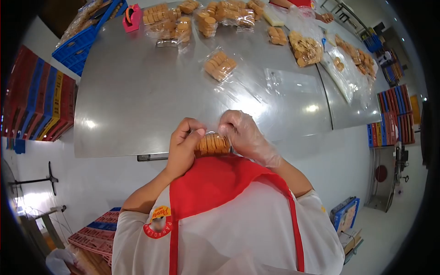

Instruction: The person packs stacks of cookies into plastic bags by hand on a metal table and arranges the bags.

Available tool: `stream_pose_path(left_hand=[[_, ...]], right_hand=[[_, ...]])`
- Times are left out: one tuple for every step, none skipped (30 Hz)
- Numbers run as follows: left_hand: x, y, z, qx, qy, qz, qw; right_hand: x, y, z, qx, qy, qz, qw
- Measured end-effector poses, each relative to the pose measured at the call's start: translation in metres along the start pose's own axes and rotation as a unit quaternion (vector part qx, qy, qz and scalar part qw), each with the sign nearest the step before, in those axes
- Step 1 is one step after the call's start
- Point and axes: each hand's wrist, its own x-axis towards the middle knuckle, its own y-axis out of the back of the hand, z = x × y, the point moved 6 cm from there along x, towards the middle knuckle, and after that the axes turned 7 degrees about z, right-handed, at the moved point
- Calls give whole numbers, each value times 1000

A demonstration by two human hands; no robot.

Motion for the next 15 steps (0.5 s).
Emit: stream_pose_path(left_hand=[[-3,2,1,-22,22,0,1000],[-4,3,1,-41,40,5,998],[-4,4,1,-61,58,10,996],[-5,6,-2,-83,69,13,994],[-6,9,-7,-105,80,17,991],[-6,11,-11,-127,91,21,988],[-7,12,-11,-117,83,17,990],[-7,12,-10,-106,77,13,991],[-7,13,-9,-96,69,9,993],[-8,13,-10,-95,85,7,992],[-9,14,-9,-93,101,5,991],[-11,14,-8,-91,116,4,989],[-11,19,-9,-104,108,11,989],[-11,24,-13,-116,101,18,988],[-11,27,-10,-128,93,25,987]], right_hand=[[-4,-5,5,57,-55,3,997],[-4,-8,13,118,-105,2,988],[-3,-12,15,177,-153,1,972],[-4,-12,11,196,-173,-6,965],[-5,-11,4,216,-193,-13,957],[-6,-12,-1,235,-213,-21,948],[-8,-15,1,236,-228,-27,944],[-10,-20,3,239,-243,-33,940],[-12,-25,5,240,-258,-39,935],[-13,-26,2,255,-259,-19,931],[-13,-27,-3,271,-259,1,927],[-13,-28,-6,288,-259,20,922],[-13,-30,-8,269,-232,14,935],[-13,-32,-7,251,-204,8,946],[-11,-35,-7,233,-176,1,957]])
